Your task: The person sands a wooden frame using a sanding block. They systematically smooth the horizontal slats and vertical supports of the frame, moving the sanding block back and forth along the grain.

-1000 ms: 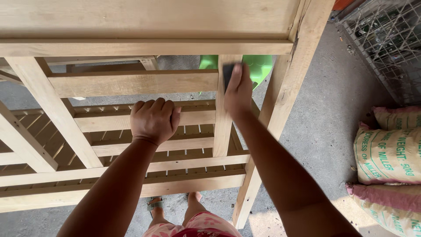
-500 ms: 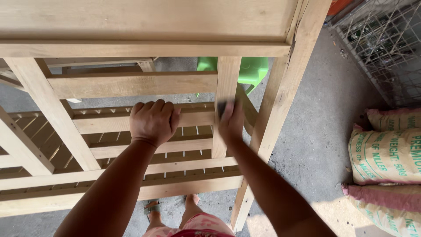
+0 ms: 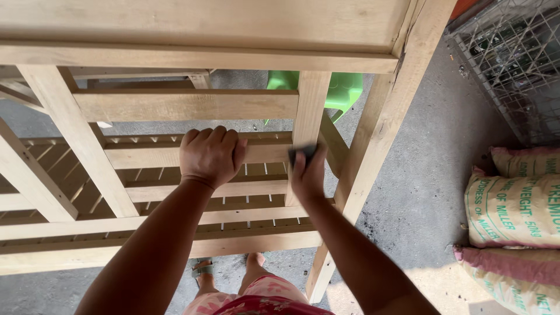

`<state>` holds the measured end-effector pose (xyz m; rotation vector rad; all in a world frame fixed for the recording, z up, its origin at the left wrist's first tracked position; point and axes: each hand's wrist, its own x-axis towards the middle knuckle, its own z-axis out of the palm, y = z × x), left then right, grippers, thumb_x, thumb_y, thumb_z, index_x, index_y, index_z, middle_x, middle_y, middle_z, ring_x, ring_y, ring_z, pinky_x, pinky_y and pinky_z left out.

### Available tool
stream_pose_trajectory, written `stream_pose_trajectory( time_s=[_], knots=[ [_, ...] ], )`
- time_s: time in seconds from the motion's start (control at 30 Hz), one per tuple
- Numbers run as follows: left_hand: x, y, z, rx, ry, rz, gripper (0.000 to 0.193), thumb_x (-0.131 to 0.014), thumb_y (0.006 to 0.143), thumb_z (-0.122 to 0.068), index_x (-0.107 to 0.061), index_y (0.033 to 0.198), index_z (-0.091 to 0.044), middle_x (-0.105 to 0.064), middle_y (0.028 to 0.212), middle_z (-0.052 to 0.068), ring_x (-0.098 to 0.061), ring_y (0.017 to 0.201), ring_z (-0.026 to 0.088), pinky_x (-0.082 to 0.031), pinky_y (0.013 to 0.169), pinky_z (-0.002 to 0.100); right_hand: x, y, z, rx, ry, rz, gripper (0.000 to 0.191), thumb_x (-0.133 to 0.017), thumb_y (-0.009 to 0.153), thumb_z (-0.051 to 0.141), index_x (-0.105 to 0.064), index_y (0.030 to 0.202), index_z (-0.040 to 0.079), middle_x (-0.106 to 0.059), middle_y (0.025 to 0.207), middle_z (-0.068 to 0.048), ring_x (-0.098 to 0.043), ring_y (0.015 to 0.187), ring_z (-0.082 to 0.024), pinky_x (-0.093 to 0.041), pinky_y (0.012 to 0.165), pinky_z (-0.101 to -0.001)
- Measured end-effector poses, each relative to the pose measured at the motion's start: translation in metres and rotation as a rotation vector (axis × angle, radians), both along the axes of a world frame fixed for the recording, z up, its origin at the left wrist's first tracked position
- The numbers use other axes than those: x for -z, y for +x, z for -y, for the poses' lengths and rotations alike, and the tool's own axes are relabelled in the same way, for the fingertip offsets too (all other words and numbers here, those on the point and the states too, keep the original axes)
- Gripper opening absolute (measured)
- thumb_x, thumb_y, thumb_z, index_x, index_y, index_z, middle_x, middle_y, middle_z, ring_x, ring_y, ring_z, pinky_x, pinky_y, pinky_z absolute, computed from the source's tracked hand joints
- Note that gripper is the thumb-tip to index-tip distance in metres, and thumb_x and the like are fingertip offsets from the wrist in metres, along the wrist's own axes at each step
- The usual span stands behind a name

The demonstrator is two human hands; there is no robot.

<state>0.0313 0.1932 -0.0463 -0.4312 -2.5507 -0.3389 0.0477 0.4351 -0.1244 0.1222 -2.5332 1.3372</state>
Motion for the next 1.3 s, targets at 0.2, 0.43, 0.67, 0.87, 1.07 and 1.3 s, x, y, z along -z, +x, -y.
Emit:
stream_pose_trajectory(
  time_s=[0.2,0.43,0.67,0.87,1.07,1.3],
  knots=[
    [0.001,0.001,0.0,0.007,0.008,-0.022,0.037,-0.058,0.103,-0.031,-0.057,0.069,-0.017,-0.058,0.068,0.0,-0.058,0.063,0.021,-0.044,0.064,0.038,-0.05,-0.095,0.004,0.085,-0.074,-0.132,0.051,-0.054,0.11,0.034,-0.04,0.142,-0.003,-0.057,0.126,-0.024,-0.062,0.11,-0.035,-0.051,0.098,-0.045],
    [-0.001,0.0,0.0,0.003,-0.009,-0.027,0.039,-0.057,0.102,-0.032,-0.056,0.067,-0.017,-0.058,0.066,0.0,-0.057,0.06,0.02,-0.044,0.062,0.038,-0.074,-0.077,0.018,0.079,-0.329,-0.025,0.055,-0.056,0.107,0.043,-0.046,0.14,0.0,-0.053,0.133,-0.02,-0.054,0.125,-0.034,-0.043,0.11,-0.0454],
    [-0.002,0.001,-0.002,0.005,0.003,-0.019,0.038,-0.057,0.102,-0.032,-0.056,0.067,-0.017,-0.058,0.067,0.0,-0.058,0.06,0.021,-0.044,0.062,0.038,-0.08,-0.078,0.024,0.238,-0.168,-0.011,0.061,-0.055,0.105,0.049,-0.044,0.142,0.002,-0.05,0.139,-0.022,-0.049,0.129,-0.036,-0.036,0.112,-0.0504],
    [0.0,0.001,0.0,0.001,0.004,-0.022,0.036,-0.056,0.102,-0.032,-0.057,0.069,-0.017,-0.058,0.067,0.0,-0.059,0.063,0.021,-0.045,0.064,0.039,-0.079,-0.098,0.023,0.32,-0.207,0.055,0.062,-0.058,0.1,0.052,-0.046,0.135,0.002,-0.049,0.137,-0.021,-0.052,0.124,-0.035,-0.042,0.107,-0.0483],
    [-0.003,0.005,-0.002,0.009,-0.009,-0.017,0.035,-0.056,0.102,-0.031,-0.059,0.07,-0.017,-0.058,0.067,-0.001,-0.06,0.063,0.02,-0.046,0.066,0.038,-0.08,-0.106,0.022,0.337,-0.209,-0.033,0.06,-0.059,0.103,0.052,-0.047,0.132,0.001,-0.053,0.133,-0.02,-0.053,0.122,-0.032,-0.043,0.107,-0.046],
    [0.005,0.007,0.005,0.002,-0.005,0.01,0.036,-0.054,0.103,-0.034,-0.061,0.072,-0.017,-0.062,0.071,0.0,-0.062,0.069,0.022,-0.048,0.072,0.041,-0.124,-0.056,-0.002,0.361,-0.431,0.252,0.04,-0.071,0.094,0.037,-0.06,0.108,0.001,-0.069,0.095,-0.008,-0.063,0.081,-0.016,-0.054,0.071,-0.0326]
  ],
)
